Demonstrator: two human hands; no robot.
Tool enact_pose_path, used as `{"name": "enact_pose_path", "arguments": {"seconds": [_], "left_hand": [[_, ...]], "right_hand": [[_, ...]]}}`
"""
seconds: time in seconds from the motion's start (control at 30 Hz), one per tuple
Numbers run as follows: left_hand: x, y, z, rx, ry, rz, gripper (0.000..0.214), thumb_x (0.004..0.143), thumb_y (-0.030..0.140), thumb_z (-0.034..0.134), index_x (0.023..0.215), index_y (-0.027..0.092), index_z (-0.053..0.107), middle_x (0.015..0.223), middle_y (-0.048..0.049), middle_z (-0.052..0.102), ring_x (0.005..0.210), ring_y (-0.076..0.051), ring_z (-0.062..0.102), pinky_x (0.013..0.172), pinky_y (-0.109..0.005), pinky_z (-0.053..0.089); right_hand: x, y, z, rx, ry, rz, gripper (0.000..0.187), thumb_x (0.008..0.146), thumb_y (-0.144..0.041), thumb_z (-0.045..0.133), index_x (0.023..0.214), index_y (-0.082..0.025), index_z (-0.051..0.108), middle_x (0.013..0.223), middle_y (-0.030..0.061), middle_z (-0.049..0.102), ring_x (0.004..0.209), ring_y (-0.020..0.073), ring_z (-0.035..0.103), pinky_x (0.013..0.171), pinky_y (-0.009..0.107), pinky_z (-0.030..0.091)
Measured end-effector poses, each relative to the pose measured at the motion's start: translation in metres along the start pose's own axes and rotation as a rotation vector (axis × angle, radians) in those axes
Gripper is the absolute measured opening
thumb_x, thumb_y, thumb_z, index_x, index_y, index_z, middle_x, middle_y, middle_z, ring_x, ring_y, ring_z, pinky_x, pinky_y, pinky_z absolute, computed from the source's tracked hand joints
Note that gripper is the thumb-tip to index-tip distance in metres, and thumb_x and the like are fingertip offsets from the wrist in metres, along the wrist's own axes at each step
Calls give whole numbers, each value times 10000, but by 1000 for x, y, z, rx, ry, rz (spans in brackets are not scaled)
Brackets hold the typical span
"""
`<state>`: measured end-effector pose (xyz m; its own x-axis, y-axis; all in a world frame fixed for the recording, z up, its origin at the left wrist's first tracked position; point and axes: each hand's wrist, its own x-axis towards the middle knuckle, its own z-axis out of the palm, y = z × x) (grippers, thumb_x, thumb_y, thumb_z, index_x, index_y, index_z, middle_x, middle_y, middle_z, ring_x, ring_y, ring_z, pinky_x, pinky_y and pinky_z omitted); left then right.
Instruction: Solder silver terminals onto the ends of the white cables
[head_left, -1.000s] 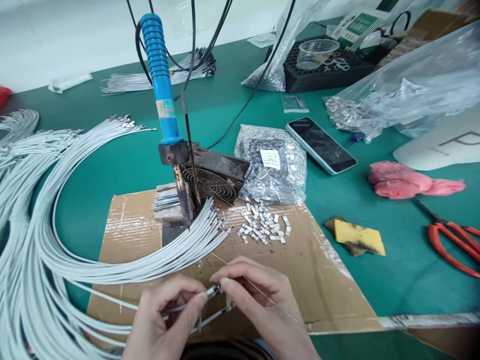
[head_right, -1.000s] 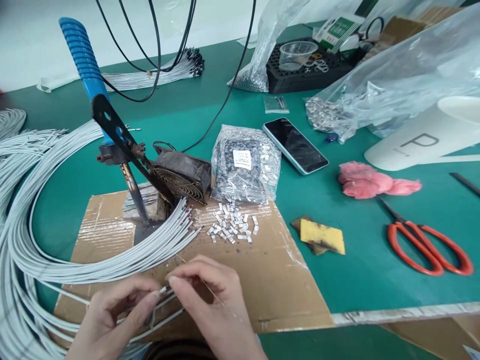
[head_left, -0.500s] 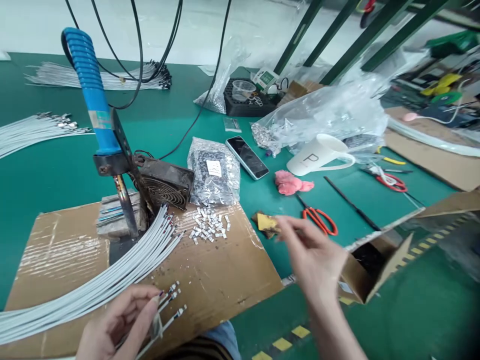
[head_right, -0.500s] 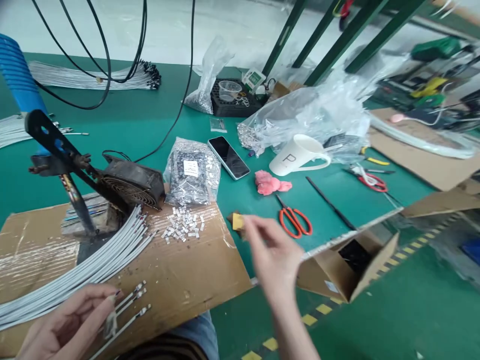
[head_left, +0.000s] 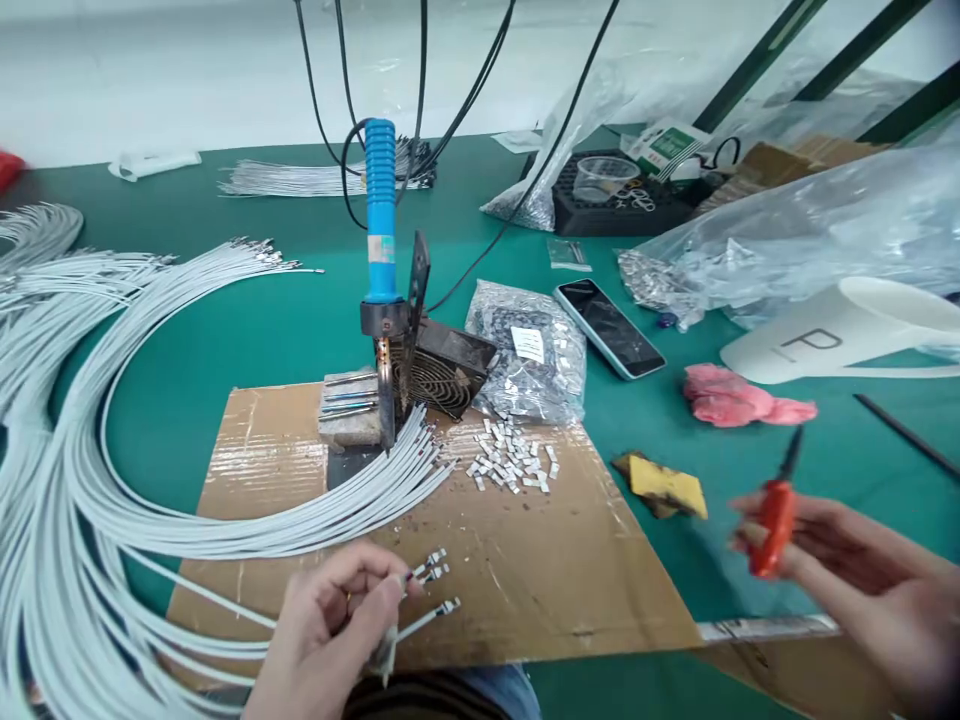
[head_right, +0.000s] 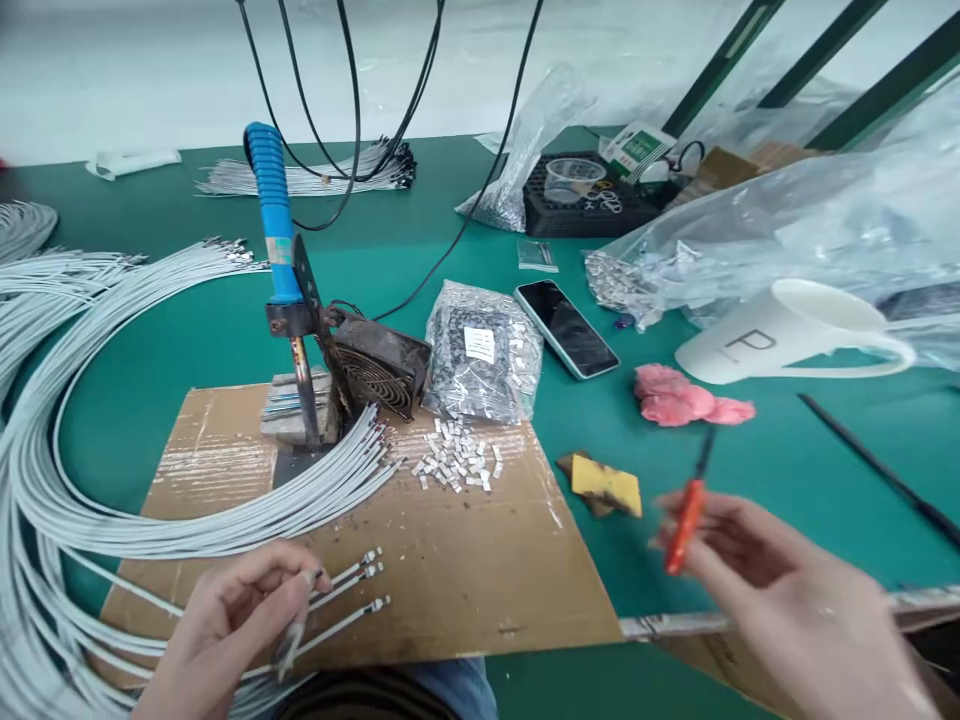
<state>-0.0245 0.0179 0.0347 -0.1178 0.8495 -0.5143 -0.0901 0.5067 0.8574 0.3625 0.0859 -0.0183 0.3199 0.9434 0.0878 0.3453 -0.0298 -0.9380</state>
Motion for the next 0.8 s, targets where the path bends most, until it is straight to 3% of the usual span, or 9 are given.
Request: {"name": "enact_pose_path", "arguments": {"seconds": [0.03,0.07,0.13,0.23,0.3,0.47,0.8], "left_hand": [[-1,0,-1,0,-15,-1,526,711,692,788,726,167,761,564,30,533,559,-110,364,528,-228,278],[-2,0,-3,1,-24,-2,537,709,702,783,728,165,765,573,22,549,566,-110,360,535,-230,268],[-5,0,-7,1,-31,-5,527,715,697,783,738,171,778,620,-8,617,590,-118,371,544,-234,256],[-9,-3,-13,-28,-46,-20,456,747,652,788,757,196,793,696,-42,687,617,-136,394,540,-245,259],[-11,-3,-17,-55,-61,-21,424,759,627,793,758,203,800,703,-42,695,610,-134,380,539,-246,257],[-15,-1,-20,-124,-78,-8,404,743,607,819,740,204,806,698,-39,705,596,-124,386,556,-236,258],[-18,3,-19,-130,-60,-27,415,709,605,842,700,193,802,629,-23,680,588,-130,443,569,-235,295]], "right_hand": [[-13,-5,16,-33,-57,-5,355,570,-462,964,799,-247,800,720,74,768,562,205,687,488,298,525],[-27,-12,34,-103,-240,-11,290,656,-489,910,754,-259,762,707,72,755,561,210,672,468,302,509],[-54,-34,76,-202,-417,-140,346,774,-477,823,614,-250,616,537,7,589,466,171,526,406,289,415],[-83,-66,134,-228,-646,-326,498,884,-364,717,563,-240,357,532,-61,399,470,113,365,425,250,280],[-94,-76,157,-200,-720,-372,541,878,-288,694,580,-238,245,541,-79,317,475,94,313,434,239,228],[-100,-77,172,-154,-822,-436,502,799,-136,656,617,-235,199,549,-84,290,482,83,305,452,242,210],[-102,-86,175,-122,-820,-504,487,712,-72,642,626,-240,194,546,-91,297,478,84,259,465,247,202]]}}
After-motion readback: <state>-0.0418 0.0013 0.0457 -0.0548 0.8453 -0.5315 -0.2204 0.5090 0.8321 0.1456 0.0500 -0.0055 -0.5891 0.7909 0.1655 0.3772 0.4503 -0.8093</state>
